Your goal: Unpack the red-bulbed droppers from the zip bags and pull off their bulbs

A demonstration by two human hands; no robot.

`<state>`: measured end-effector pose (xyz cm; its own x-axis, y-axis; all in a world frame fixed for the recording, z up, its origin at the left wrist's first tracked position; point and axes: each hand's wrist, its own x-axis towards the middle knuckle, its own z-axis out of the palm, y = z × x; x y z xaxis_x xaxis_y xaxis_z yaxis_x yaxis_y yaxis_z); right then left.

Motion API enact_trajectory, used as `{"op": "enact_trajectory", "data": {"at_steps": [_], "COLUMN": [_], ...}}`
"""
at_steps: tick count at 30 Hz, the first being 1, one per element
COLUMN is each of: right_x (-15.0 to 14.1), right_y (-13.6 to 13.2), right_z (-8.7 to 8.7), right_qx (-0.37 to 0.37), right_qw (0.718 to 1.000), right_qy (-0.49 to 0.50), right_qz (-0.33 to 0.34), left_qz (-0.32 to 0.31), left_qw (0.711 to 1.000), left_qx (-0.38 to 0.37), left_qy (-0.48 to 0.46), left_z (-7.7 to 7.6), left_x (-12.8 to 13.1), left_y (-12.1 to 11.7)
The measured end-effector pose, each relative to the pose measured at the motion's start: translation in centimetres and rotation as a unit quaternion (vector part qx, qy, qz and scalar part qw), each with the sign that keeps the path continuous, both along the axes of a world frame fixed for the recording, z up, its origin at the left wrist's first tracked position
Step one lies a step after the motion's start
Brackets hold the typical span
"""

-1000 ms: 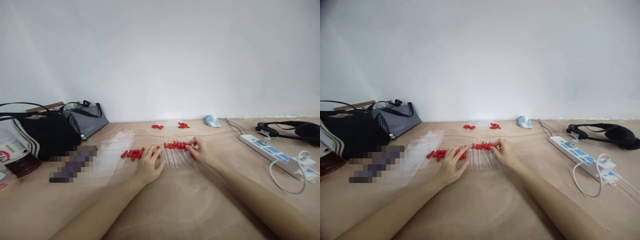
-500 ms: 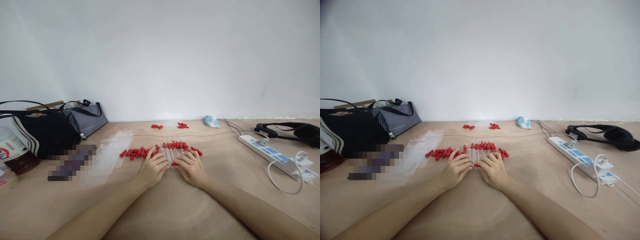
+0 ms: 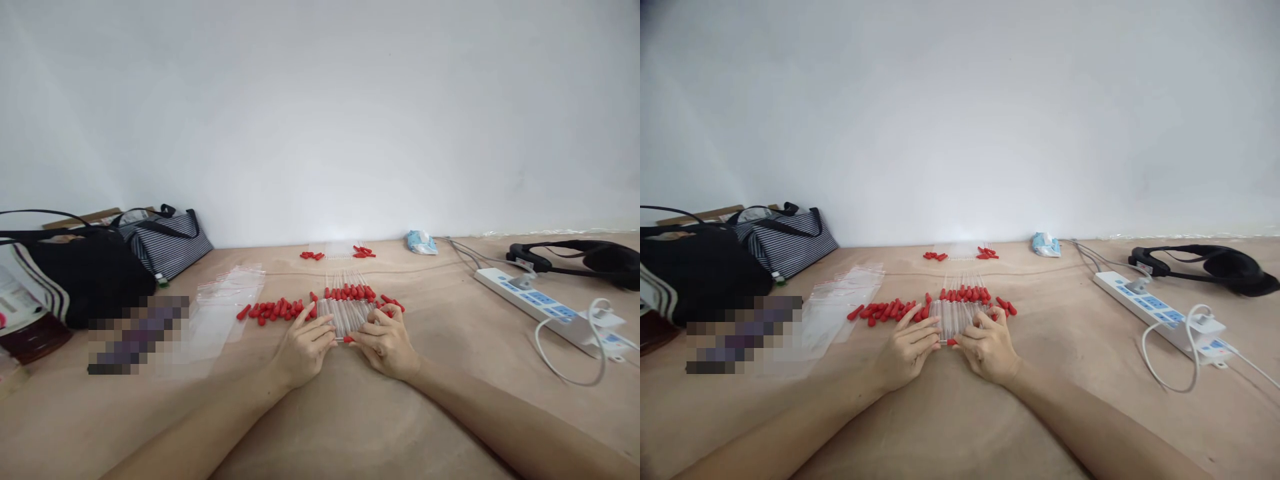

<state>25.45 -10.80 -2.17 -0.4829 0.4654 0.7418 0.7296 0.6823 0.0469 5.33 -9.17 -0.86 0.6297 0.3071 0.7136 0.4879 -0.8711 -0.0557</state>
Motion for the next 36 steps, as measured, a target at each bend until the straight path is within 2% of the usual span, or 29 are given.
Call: {"op": "enact_trajectory", "data": {"at_steps": [8, 11, 13, 15, 17, 21, 24, 29, 32, 36], "right_x": [0.3, 2.0, 3.5, 5.1, 6.4, 7.9, 8.3, 8.5, 8.5, 8.3], "right_y": [-0.2, 0.6, 1.7, 2.9, 4.1, 5.4, 5.8, 6.4, 6.7, 6.8], "right_z": [-0.1, -0.3, -0.4, -0.5, -0.5, -0.8, -0.9, -1.3, -1.6, -1.8], "right_qx": [-0.025, -0.059, -0.100, -0.147, -0.194, -0.297, -0.330, -0.342, -0.359, -0.363], "right_qw": [0.999, 0.991, 0.966, 0.927, 0.900, 0.859, 0.835, 0.826, 0.825, 0.831], "right_qy": [0.025, 0.112, 0.219, 0.316, 0.351, 0.376, 0.399, 0.383, 0.372, 0.358], "right_qz": [0.015, -0.038, -0.097, -0.139, -0.171, -0.182, -0.188, -0.231, -0.228, -0.224], "left_qz": [0.009, 0.056, 0.105, 0.138, 0.150, 0.135, 0.128, 0.145, 0.139, 0.126], "left_qw": [0.999, 0.998, 0.994, 0.988, 0.986, 0.988, 0.989, 0.986, 0.983, 0.983], "left_qx": [0.025, 0.016, -0.016, -0.045, -0.052, -0.059, -0.069, -0.064, -0.061, -0.067], "left_qy": [0.020, -0.005, -0.029, -0.047, -0.056, -0.041, -0.022, 0.052, 0.102, 0.113], "left_z": [0.1, -0.2, -0.4, -0.5, -0.4, 0.1, 0.5, 0.5, 0.4, 0.5], "left_x": [-0.2, -1.3, -2.0, -2.2, -1.7, 0.5, 2.2, 4.2, 4.9, 5.7], "left_y": [0.1, 0.7, 1.2, 1.5, 1.7, 1.9, 2.3, 2.8, 2.7, 2.4]}}
